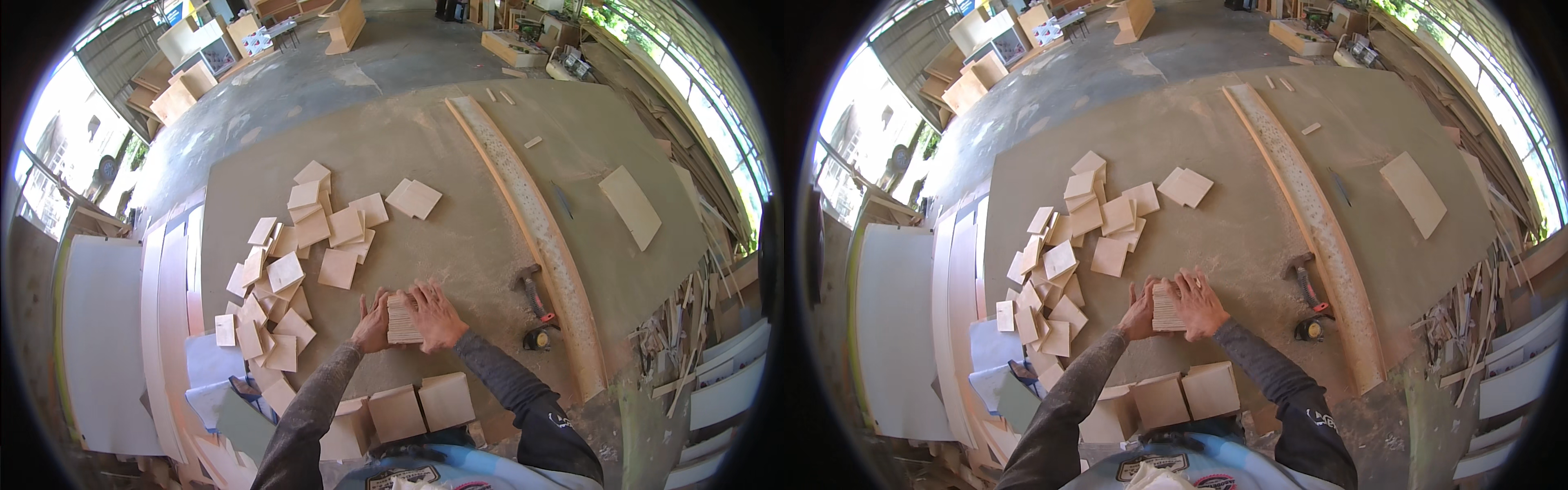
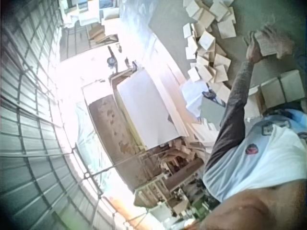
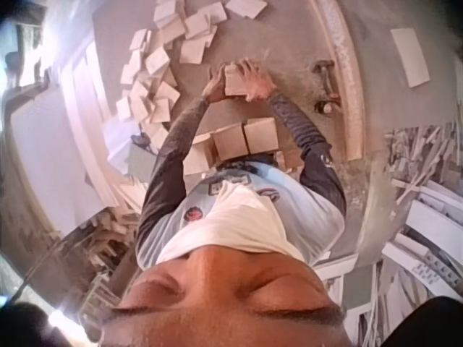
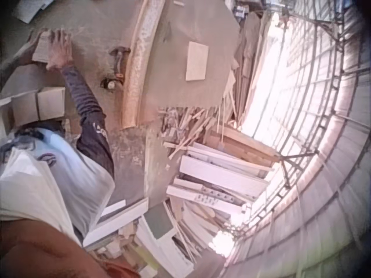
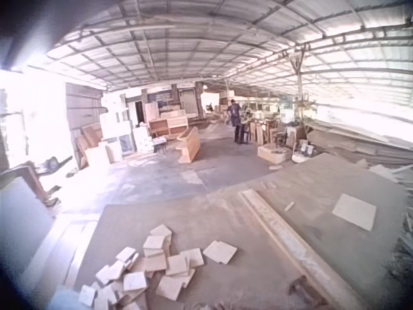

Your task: The person picks up several square wooden blocks from a workbench and stacks them into multiple piles.

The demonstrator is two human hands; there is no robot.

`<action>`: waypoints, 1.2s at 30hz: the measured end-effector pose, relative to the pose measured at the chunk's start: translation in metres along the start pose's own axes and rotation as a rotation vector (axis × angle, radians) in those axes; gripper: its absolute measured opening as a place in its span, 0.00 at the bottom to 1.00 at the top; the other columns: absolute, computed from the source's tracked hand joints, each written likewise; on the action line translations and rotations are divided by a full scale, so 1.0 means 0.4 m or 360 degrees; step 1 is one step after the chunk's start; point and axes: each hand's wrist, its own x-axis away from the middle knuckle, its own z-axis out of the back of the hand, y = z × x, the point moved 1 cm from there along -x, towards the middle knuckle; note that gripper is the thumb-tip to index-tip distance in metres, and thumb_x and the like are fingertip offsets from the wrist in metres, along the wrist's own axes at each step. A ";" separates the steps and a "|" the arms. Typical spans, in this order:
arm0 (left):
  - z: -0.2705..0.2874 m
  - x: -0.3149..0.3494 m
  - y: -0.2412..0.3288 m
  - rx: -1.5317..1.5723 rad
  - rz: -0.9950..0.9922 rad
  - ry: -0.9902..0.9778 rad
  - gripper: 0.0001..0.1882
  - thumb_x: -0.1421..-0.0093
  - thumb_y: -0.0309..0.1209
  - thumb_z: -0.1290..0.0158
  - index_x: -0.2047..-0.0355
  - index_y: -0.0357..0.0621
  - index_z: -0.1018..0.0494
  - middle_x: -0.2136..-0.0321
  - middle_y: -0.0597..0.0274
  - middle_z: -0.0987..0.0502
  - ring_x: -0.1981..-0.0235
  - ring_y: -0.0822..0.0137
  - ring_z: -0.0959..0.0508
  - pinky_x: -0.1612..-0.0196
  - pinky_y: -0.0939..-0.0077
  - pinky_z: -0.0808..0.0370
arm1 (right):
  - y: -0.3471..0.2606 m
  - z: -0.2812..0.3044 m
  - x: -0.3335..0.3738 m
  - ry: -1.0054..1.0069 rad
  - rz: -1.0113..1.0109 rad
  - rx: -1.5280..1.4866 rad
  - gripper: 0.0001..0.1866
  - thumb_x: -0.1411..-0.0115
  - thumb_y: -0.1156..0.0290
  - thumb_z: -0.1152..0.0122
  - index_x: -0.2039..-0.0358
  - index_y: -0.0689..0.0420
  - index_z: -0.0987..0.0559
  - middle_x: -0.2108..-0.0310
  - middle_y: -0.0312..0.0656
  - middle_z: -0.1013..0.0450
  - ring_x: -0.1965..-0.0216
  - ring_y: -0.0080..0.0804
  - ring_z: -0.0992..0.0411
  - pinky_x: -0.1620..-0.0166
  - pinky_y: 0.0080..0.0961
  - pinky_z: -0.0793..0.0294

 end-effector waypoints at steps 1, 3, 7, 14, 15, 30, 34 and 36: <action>-0.007 0.002 0.002 -0.0017 0.0052 -0.0020 0.75 0.63 0.56 0.26 0.30 0.32 0.64 0.32 0.41 0.50 0.26 0.45 0.56 0.30 0.37 0.61 | -0.013 -0.003 -0.004 0.0082 0.0017 -0.0021 0.69 0.70 0.55 0.22 0.29 0.61 0.52 0.38 0.56 0.43 0.34 0.54 0.47 0.29 0.56 0.55; -0.021 -0.001 0.002 0.0015 0.0106 -0.0031 0.76 0.64 0.57 0.26 0.29 0.32 0.64 0.30 0.41 0.53 0.25 0.46 0.61 0.30 0.34 0.62 | -0.033 -0.003 -0.011 0.0253 0.0044 -0.0056 0.68 0.69 0.55 0.23 0.30 0.62 0.51 0.41 0.55 0.40 0.37 0.53 0.44 0.30 0.56 0.53; -0.026 -0.002 0.000 0.0160 0.0165 -0.0066 0.78 0.67 0.54 0.24 0.29 0.32 0.65 0.28 0.41 0.56 0.25 0.46 0.63 0.30 0.34 0.60 | -0.041 -0.020 -0.036 0.0205 0.0007 -0.0202 0.66 0.68 0.58 0.25 0.30 0.62 0.51 0.43 0.54 0.39 0.40 0.52 0.42 0.32 0.53 0.49; 0.219 0.043 0.001 0.0434 0.0228 -0.0309 0.79 0.67 0.41 0.23 0.27 0.46 0.72 0.28 0.41 0.58 0.26 0.44 0.57 0.29 0.38 0.55 | -0.013 0.003 -0.024 0.0077 -0.0057 -0.0234 0.66 0.68 0.62 0.27 0.29 0.61 0.54 0.42 0.56 0.42 0.38 0.54 0.44 0.31 0.54 0.52; 0.247 0.056 -0.026 0.0481 0.0241 -0.0164 0.78 0.66 0.41 0.24 0.27 0.46 0.72 0.28 0.41 0.58 0.26 0.45 0.57 0.28 0.39 0.54 | -0.011 0.014 -0.010 0.0098 -0.0077 -0.0250 0.67 0.68 0.62 0.27 0.29 0.61 0.54 0.42 0.56 0.42 0.38 0.54 0.44 0.30 0.55 0.53; 0.430 0.405 -0.097 0.1247 0.0478 0.1173 0.59 0.52 0.26 0.30 0.27 0.51 0.58 0.36 0.49 0.41 0.36 0.52 0.35 0.41 0.58 0.28 | 0.090 -0.072 0.107 0.1064 -0.0084 -0.1404 0.66 0.64 0.59 0.16 0.34 0.58 0.56 0.42 0.56 0.42 0.38 0.54 0.41 0.34 0.52 0.42; 0.420 0.501 -0.064 0.1578 0.0529 0.1518 0.49 0.46 0.20 0.38 0.28 0.49 0.52 0.39 0.54 0.38 0.42 0.58 0.29 0.44 0.65 0.25 | 0.093 -0.226 0.127 0.1090 -0.0392 -0.1262 0.67 0.63 0.58 0.16 0.34 0.56 0.58 0.39 0.56 0.46 0.37 0.54 0.41 0.36 0.51 0.37; 0.400 0.541 -0.058 0.1534 0.0603 0.1624 0.43 0.42 0.23 0.41 0.29 0.47 0.48 0.41 0.55 0.34 0.44 0.60 0.27 0.46 0.67 0.25 | 0.100 -0.260 0.119 0.1020 -0.0509 -0.1189 0.67 0.63 0.58 0.16 0.34 0.56 0.57 0.38 0.56 0.47 0.37 0.55 0.41 0.36 0.50 0.37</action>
